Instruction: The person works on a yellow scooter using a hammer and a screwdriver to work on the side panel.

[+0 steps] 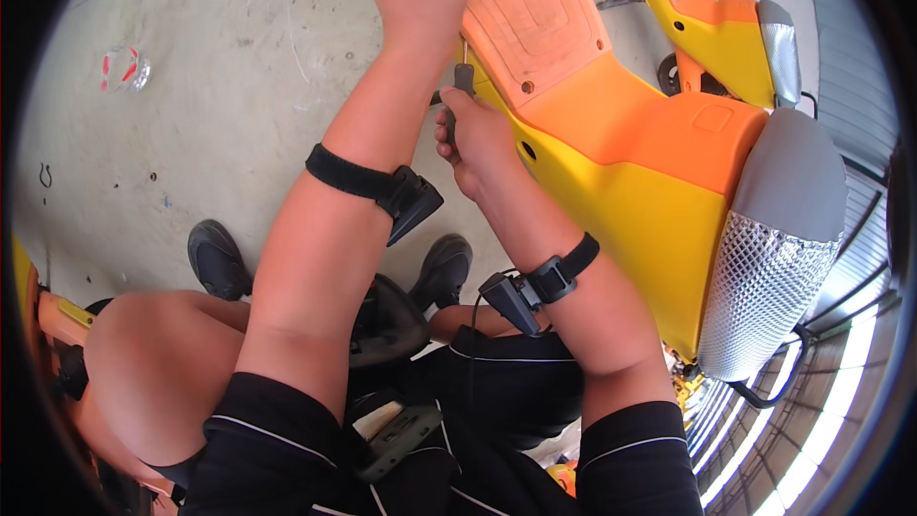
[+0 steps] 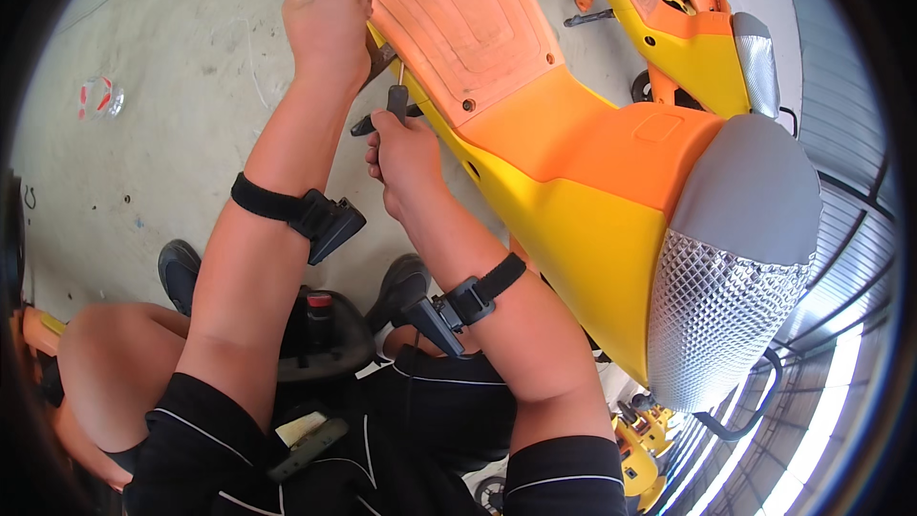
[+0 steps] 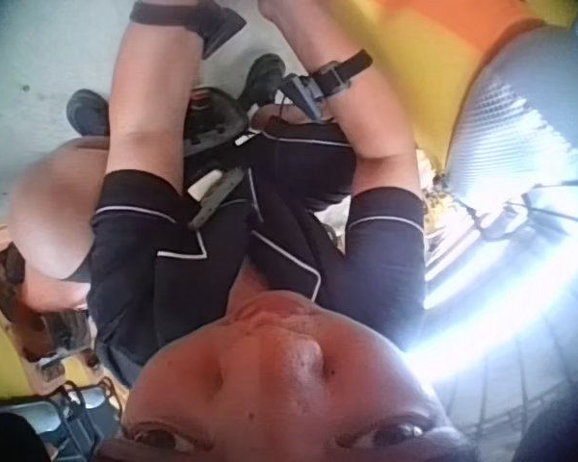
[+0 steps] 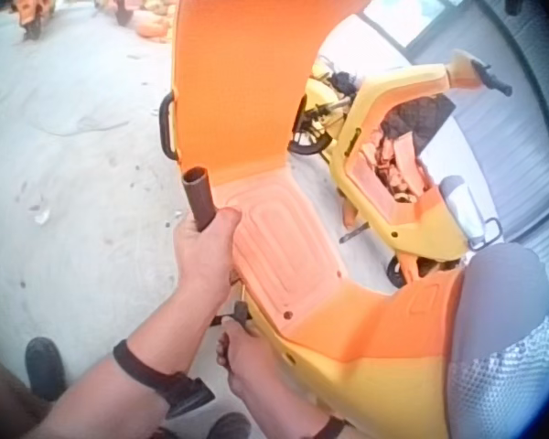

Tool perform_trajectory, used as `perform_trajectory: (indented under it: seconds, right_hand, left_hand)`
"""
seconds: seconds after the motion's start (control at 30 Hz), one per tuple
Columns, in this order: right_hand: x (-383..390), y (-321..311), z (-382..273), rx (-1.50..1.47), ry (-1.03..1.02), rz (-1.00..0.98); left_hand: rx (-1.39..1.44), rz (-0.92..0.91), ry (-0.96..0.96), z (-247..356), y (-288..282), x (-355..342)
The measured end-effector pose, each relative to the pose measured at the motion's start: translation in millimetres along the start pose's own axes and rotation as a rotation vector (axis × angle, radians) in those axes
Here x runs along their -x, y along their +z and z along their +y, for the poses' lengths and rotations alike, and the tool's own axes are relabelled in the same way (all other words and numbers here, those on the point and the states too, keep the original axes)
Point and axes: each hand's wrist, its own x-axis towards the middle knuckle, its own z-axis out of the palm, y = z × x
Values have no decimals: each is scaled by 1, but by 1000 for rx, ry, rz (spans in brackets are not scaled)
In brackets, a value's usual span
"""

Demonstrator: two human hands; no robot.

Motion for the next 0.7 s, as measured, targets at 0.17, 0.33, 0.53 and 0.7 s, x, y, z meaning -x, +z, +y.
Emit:
perform_trajectory:
  seconds: [0.17,0.33,0.53,0.7]
  right_hand:
    - [0,-2,14,244,-124,32]
    - [25,2,68,291,-40,35]
    - [36,-26,36,359,73,-153]
    - [24,-49,31,828,77,-260]
  left_hand:
    - [-120,-62,-12,-8,-3,20]
    - [-31,-152,24,-6,-15,14]
    - [-271,-315,-4,0,-28,17]
    - [-404,-357,-71,10,-33,30]
